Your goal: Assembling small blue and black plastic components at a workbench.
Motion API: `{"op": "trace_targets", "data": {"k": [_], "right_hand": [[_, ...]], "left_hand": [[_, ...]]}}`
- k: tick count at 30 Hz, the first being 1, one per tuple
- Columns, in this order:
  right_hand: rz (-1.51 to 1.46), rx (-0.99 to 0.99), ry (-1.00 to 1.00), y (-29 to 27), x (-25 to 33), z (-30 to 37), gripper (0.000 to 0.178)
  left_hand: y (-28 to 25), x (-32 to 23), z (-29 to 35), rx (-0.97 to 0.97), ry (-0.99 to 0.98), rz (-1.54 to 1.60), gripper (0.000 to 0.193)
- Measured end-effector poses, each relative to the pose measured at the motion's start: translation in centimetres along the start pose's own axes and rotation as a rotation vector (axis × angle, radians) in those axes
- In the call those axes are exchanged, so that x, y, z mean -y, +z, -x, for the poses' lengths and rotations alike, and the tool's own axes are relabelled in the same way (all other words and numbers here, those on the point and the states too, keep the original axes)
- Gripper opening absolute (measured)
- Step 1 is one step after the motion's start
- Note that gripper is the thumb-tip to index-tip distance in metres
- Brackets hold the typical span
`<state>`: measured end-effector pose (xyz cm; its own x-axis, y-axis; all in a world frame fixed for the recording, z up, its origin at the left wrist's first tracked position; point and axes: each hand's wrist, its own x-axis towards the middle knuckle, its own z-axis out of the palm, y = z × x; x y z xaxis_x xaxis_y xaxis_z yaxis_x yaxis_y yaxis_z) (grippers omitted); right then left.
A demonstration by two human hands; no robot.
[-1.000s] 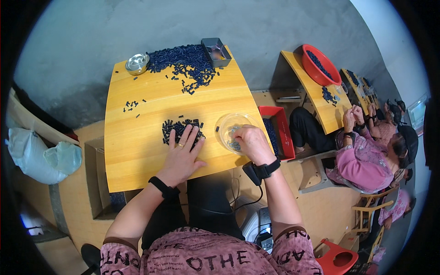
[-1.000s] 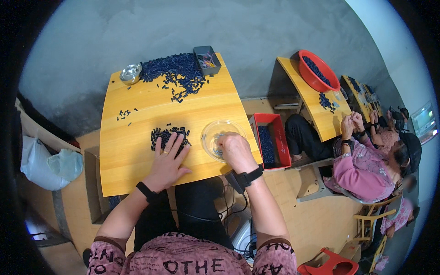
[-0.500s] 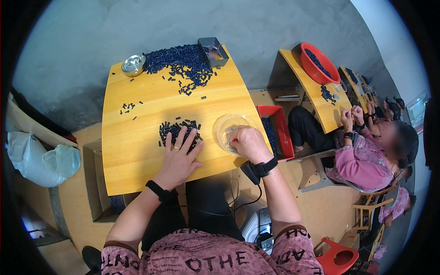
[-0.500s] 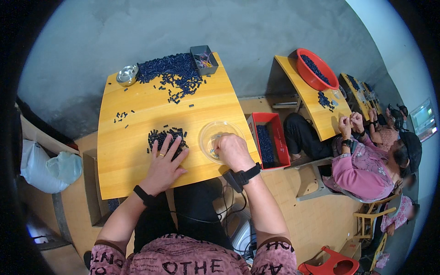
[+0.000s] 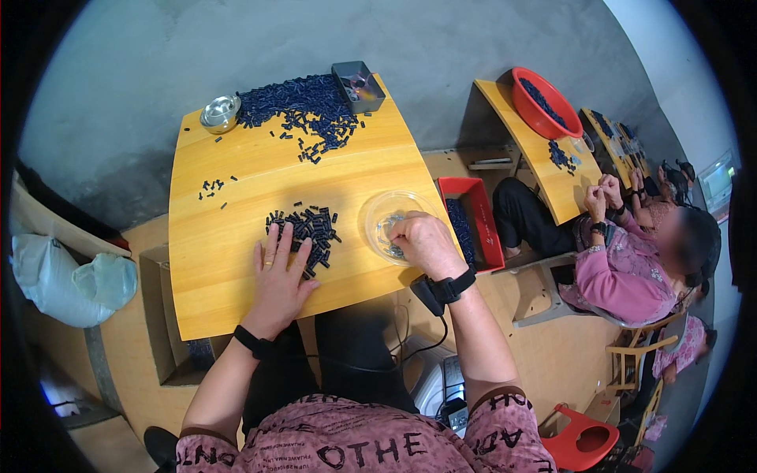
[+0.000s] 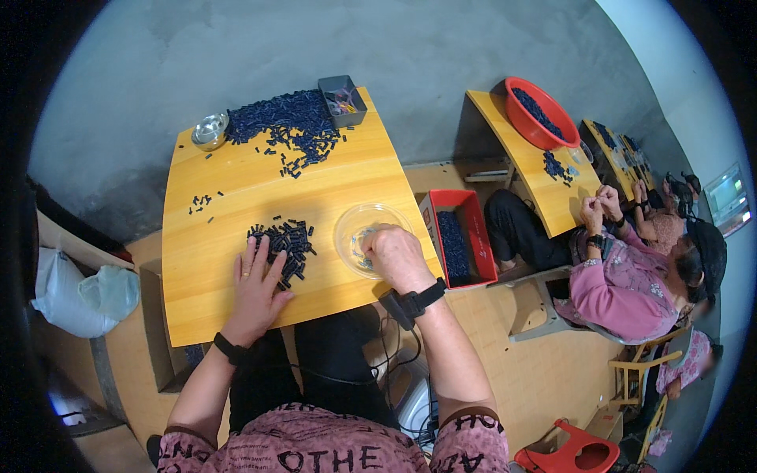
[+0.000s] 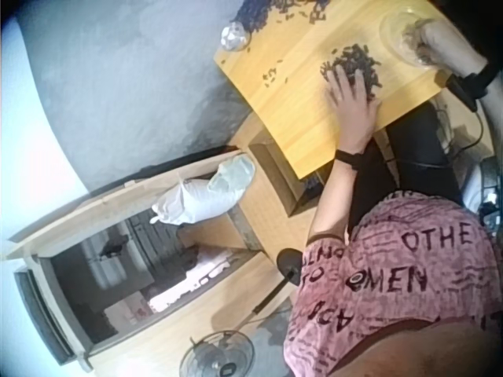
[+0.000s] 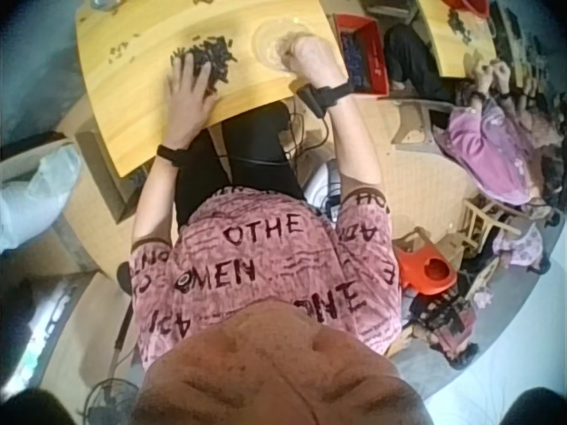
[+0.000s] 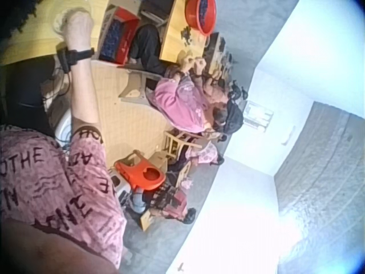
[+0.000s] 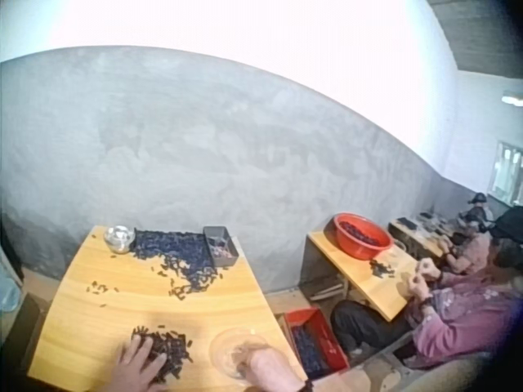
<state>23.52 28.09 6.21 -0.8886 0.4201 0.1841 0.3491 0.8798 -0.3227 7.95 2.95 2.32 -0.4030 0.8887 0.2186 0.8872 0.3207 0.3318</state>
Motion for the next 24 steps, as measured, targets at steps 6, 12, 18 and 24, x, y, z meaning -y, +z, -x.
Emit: {"op": "trace_targets", "data": {"k": [6,12,18,24], "right_hand": [[-0.097,-0.003,-0.018,1.2,0.3,-0.3,0.008],[0.073,0.067,-0.104,1.7,0.4,-1.4,0.003],[0.101,0.095,-0.005,1.1,1.1,-2.2,0.013],[-0.015,-0.057,0.024,-1.2,2.5,-1.3,0.009]], "left_hand": [[-0.8,0.6,1.3,-0.095,-0.049,0.093,0.064],[-1.2,1.9,2.7,-0.353,-0.130,0.156,0.045],[-1.7,0.7,2.8,-0.434,-0.115,0.226,0.024],[-0.2,-0.8,2.3,-0.413,-0.125,0.261,0.020]]}}
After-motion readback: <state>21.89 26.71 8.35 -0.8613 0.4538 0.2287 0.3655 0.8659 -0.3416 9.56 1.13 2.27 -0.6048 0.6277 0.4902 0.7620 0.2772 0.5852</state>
